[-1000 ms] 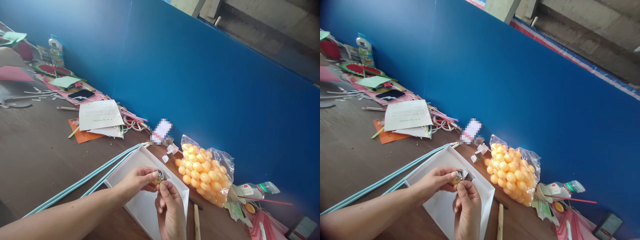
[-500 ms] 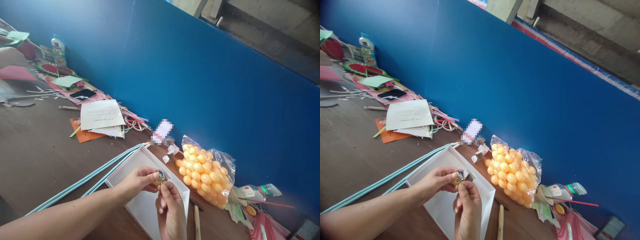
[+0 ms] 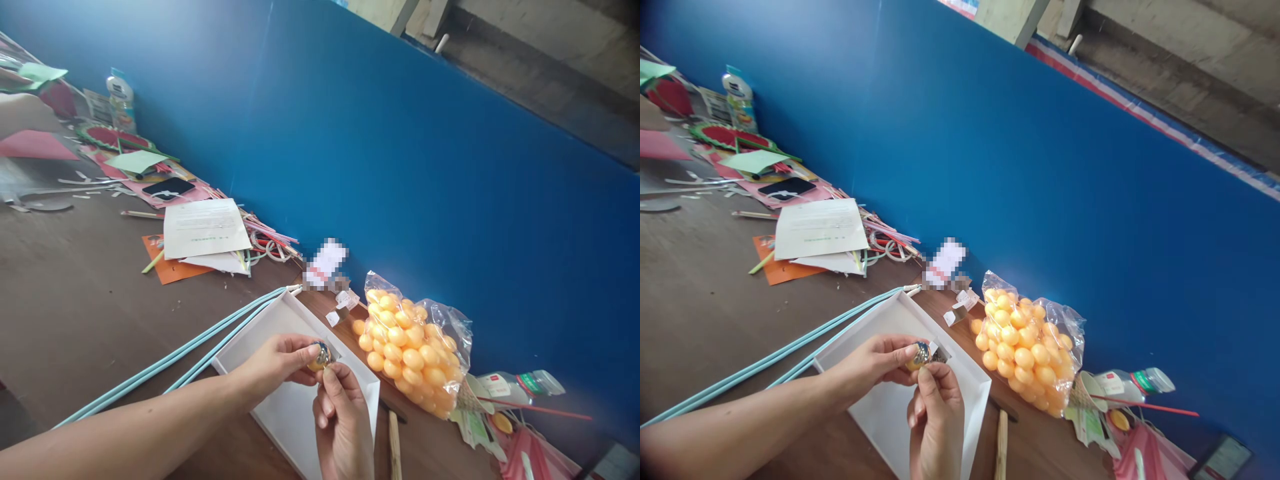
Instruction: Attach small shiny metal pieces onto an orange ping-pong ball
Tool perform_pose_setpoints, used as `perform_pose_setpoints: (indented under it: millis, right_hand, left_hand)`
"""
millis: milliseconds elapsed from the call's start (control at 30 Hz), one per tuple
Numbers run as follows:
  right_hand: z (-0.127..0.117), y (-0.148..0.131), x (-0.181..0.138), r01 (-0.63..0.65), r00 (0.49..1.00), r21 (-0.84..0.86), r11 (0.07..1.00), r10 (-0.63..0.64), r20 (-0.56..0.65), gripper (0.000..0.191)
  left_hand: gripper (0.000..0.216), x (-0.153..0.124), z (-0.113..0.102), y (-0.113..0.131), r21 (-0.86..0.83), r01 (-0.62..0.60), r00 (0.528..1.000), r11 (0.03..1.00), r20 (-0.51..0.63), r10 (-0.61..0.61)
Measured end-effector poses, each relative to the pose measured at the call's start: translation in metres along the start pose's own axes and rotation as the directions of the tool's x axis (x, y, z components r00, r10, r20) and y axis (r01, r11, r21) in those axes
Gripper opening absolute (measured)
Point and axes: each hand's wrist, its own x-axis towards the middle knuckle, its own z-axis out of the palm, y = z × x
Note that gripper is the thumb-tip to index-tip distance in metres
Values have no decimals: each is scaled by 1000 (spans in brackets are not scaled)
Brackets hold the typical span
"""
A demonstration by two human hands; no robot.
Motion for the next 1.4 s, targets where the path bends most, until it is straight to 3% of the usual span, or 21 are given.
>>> perform_pose_setpoints:
  millis: [900,1400]
  right_hand:
    - [3,-2,-3,23,999,-47,999,-25,-44,12]
    - [9,-5,-4,23,993,-174,984,-43,-110,22]
  left_hand:
    - [40,-1,0,0,41,-6,1000,999,-16,6]
    - [34,0,0,-1,45,-111,990,993,90,107]
